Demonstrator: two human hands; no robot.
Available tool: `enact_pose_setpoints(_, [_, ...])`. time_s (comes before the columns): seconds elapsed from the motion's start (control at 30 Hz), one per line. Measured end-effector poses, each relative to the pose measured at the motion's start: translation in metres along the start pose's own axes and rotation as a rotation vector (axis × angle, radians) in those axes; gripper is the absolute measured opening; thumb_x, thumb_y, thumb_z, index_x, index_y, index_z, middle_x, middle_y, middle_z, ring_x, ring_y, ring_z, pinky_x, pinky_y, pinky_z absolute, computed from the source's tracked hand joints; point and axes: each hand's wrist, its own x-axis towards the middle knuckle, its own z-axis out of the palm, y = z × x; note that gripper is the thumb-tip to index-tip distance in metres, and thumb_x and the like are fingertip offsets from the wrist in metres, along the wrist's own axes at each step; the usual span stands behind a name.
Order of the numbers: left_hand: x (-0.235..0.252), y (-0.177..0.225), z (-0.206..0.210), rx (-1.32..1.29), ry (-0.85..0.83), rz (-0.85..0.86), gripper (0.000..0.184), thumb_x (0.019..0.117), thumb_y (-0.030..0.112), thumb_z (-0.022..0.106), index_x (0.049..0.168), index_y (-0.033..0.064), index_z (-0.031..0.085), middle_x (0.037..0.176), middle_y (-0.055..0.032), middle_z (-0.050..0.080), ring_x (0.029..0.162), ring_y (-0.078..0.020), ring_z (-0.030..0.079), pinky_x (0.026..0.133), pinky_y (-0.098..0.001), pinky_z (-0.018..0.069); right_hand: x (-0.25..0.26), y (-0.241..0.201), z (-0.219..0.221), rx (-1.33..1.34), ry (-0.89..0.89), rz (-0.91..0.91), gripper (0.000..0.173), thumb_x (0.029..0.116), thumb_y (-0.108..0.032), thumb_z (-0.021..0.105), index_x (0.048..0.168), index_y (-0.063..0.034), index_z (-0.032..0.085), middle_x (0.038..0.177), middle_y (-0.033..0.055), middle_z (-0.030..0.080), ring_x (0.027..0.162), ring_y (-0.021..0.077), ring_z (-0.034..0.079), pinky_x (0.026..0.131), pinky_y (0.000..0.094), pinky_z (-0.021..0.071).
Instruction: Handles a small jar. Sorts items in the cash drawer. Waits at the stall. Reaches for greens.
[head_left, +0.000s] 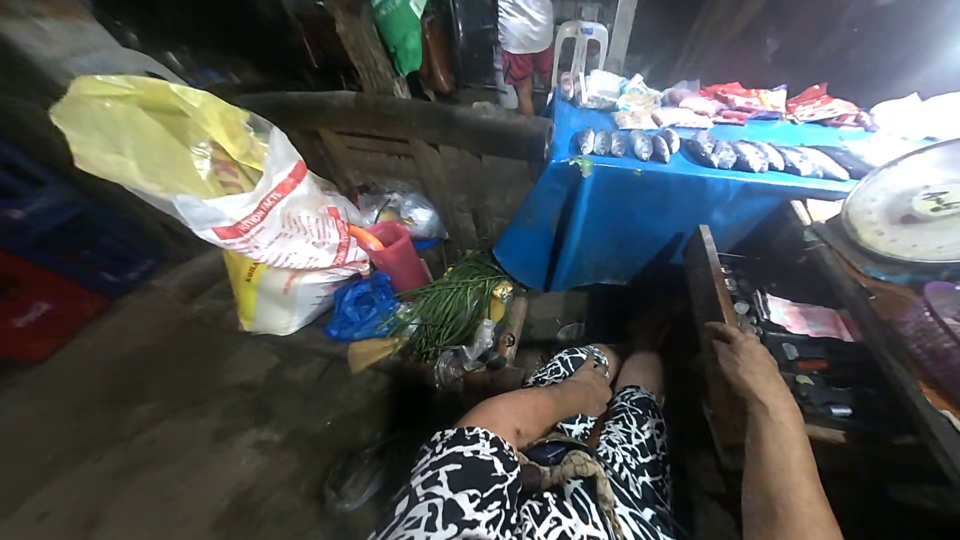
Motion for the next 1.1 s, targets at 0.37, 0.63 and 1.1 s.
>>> enact_pose_setpoints(0.37, [0.0011,0.0000,0.0001,0.002,0.002,-0.002,0.036,0.1011,0.035,0.058,0.113,0.0055,0.074,0.143,-0.0159,0.059,0.150,-0.0436,0.030,0.118,-0.0763,0.0099,0.0008,0.0010,-0.0001,0.013,-0.001,-0.008,0.036,0.1062,-0.017,0.050,0.140,-0.0204,0.063,0.144,0.0241,0.054,0.132,0.0438,0.053,0.108,0.0684,0.0359])
enact_pose_setpoints(0.63, [0.0003,-0.0001,0.0007,-0.002,0.015,0.003,0.035,0.1004,0.034,0.059,0.111,0.0048,0.075,0.141,-0.0160,0.061,0.149,-0.0439,0.031,0.118,-0.0757,0.0099,0.0016,0.0026,0.0006,0.012,-0.002,-0.004,0.037,0.1059,-0.016,0.049,0.141,-0.0212,0.062,0.146,0.0237,0.053,0.133,0.0436,0.052,0.109,0.0678,0.0361])
enact_pose_setpoints(1.1, [0.0038,-0.0007,0.0038,0.023,0.018,0.003,0.036,0.0995,0.035,0.059,0.108,0.0047,0.075,0.139,-0.0153,0.062,0.148,-0.0438,0.034,0.117,-0.0764,0.0111,0.0017,0.0024,-0.0001,0.011,-0.013,-0.011,0.037,0.1066,-0.017,0.049,0.141,-0.0204,0.062,0.145,0.0251,0.053,0.132,0.0445,0.052,0.108,0.0677,0.0369])
